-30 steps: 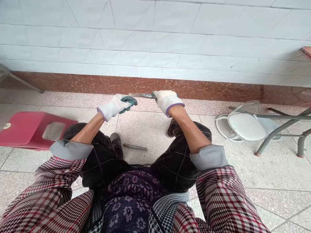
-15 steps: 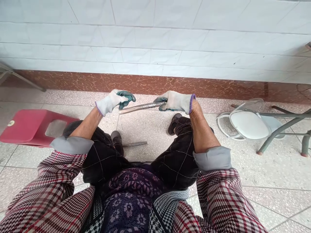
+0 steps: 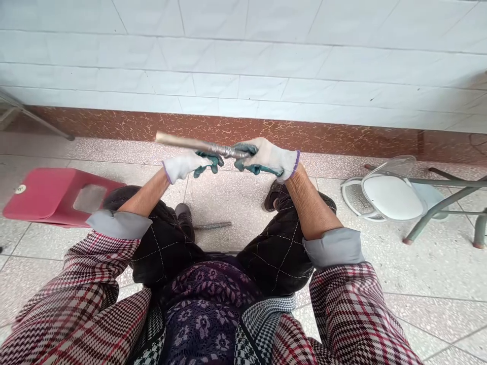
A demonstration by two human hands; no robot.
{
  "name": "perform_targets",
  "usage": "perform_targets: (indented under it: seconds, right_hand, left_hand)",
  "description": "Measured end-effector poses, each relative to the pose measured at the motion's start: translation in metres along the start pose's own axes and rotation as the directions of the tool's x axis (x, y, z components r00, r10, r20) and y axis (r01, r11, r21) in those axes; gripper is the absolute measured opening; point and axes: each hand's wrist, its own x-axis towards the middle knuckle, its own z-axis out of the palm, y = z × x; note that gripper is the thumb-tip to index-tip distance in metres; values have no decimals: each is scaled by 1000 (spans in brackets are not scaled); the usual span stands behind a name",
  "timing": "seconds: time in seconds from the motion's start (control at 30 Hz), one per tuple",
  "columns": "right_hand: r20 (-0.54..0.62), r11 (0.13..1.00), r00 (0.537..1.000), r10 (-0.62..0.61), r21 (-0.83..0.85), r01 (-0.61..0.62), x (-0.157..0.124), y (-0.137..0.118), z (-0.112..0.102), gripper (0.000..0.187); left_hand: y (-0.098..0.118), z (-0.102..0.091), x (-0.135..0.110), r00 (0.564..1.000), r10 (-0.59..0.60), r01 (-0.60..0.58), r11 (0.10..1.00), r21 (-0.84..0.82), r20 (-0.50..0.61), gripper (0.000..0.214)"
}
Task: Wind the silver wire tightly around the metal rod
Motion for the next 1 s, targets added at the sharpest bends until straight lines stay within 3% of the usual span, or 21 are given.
perform_targets:
  seconds: [0.1,0.17,0.23,0.3,0.4,0.47,0.53,0.57,0.63,0.77,0.9,1.0]
  right_hand:
    - [-225,1000,974,18,4,-17,11,-2,4,31]
    - [-342,989,940,13,-134,-62,18,1,1,37]
    - [-412,922,911,-26,-362,-138,23,4,-2,42]
    - [-431,791,902,-27,-561,-244,26,8,-5,44]
    - [-412,598,910,42,-720,-353,28,12,-6,45]
    - [-398,520,915,69,-768,-373,29,15,-7,45]
    - [-390,500,918,77,-781,-374,31,18,-9,45]
    - [-392,521,917,72,-769,-370,32,19,-10,45]
    - [-407,645,913,29,-690,-329,34,20,-13,44]
    - [-450,947,893,-26,-298,-122,37,7,-16,46]
    - [-397,995,918,-8,88,46,30,-18,-11,52]
    - [-337,970,940,-47,209,123,22,-32,-7,59]
  left_hand:
    - [0,13,-3,995,-12,19,997,-69,94,18]
    - [1,19,-6,990,3,17,989,-148,138,19]
    - [3,21,-8,991,16,15,974,-228,132,17]
    - [3,21,-7,993,-4,38,957,-287,120,13]
    - [0,20,-2,989,-99,125,953,-276,107,17]
    - [-4,21,2,985,-154,167,962,-214,76,23]
    - [-10,23,6,980,-200,200,968,-153,14,27]
    - [-12,24,7,975,-220,215,967,-139,-17,28]
    - [-16,24,11,968,-238,225,964,-143,-79,27]
    - [-14,17,20,971,-142,113,981,-154,-191,23]
    - [-2,2,22,965,-48,-4,980,-199,-258,19]
    - [8,-11,14,973,-22,-62,934,-351,-231,31]
